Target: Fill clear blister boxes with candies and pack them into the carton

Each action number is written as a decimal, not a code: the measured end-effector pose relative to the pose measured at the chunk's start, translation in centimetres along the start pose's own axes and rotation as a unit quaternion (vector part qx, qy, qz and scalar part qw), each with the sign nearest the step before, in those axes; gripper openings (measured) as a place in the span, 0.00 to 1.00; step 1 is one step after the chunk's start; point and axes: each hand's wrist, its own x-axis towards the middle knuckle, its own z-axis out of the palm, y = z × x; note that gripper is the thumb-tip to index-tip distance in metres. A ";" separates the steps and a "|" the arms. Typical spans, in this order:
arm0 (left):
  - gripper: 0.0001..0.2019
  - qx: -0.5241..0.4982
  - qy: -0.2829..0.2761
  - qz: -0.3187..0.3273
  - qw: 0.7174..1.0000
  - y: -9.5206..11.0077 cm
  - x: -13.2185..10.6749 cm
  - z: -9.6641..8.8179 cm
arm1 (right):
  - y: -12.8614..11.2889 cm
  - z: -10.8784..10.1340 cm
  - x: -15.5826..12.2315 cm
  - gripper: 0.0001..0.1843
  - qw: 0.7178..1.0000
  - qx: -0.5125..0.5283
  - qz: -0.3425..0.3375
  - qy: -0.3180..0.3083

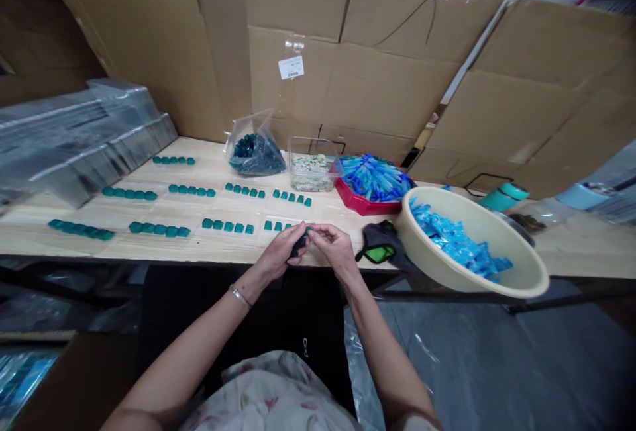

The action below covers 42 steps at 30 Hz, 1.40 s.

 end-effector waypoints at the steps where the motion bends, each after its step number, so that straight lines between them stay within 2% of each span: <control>1: 0.18 0.016 0.000 0.002 1.000 0.0 0.1 0.0 | 0.2 -0.2 0.2 0.11 0.999 0.029 0.012 0.012; 4: 0.17 0.073 0.019 0.014 0.997 -0.1 0.3 -0.1 | 0.9 -0.9 0.5 0.12 0.994 0.092 0.037 0.035; 7: 0.16 0.157 0.063 0.035 0.985 -0.4 0.7 -0.2 | 1.1 -1.2 0.5 0.12 0.990 0.128 0.047 0.033; 8: 0.15 0.200 0.082 0.059 0.975 -0.5 0.8 -0.2 | 1.0 -1.2 0.5 0.12 0.989 0.138 0.049 0.030; 10: 0.12 0.293 0.109 0.147 0.938 -0.8 1.1 -0.3 | 0.7 -1.1 0.3 0.13 0.986 0.155 0.052 0.030; 13: 0.10 0.385 0.101 0.279 0.874 -1.2 1.5 -0.5 | 0.4 -0.9 0.1 0.15 0.987 0.150 0.039 0.045; 15: 0.10 0.405 0.092 0.308 0.856 -1.2 1.5 -0.5 | 0.4 -0.9 0.0 0.15 0.990 0.128 0.019 0.053; 20: 0.10 0.432 0.103 0.316 0.838 -0.7 1.2 -0.5 | 0.6 -0.9 -0.2 0.17 0.996 0.077 -0.020 0.037; 25: 0.09 0.462 0.068 0.298 0.833 -0.1 0.9 -0.6 | 0.5 -0.9 -0.3 0.14 0.998 0.031 -0.041 0.030; 30: 0.09 0.499 0.061 0.309 0.808 0.1 1.0 -1.0 | 0.6 -0.8 -0.2 0.13 0.999 0.001 -0.050 0.020; 34: 0.09 0.531 0.040 0.308 0.788 0.2 1.0 -1.3 | 0.6 -0.5 -0.4 0.13 0.990 -0.064 -0.119 0.027; 37: 0.09 0.548 0.047 0.311 0.775 0.2 1.1 -1.5 | 0.6 -0.3 -0.7 0.13 0.977 -0.116 -0.176 0.025; 42: 0.08 0.502 0.031 0.304 0.809 0.2 1.2 -1.6 | 0.8 -0.4 -0.9 0.15 0.977 -0.132 -0.164 0.026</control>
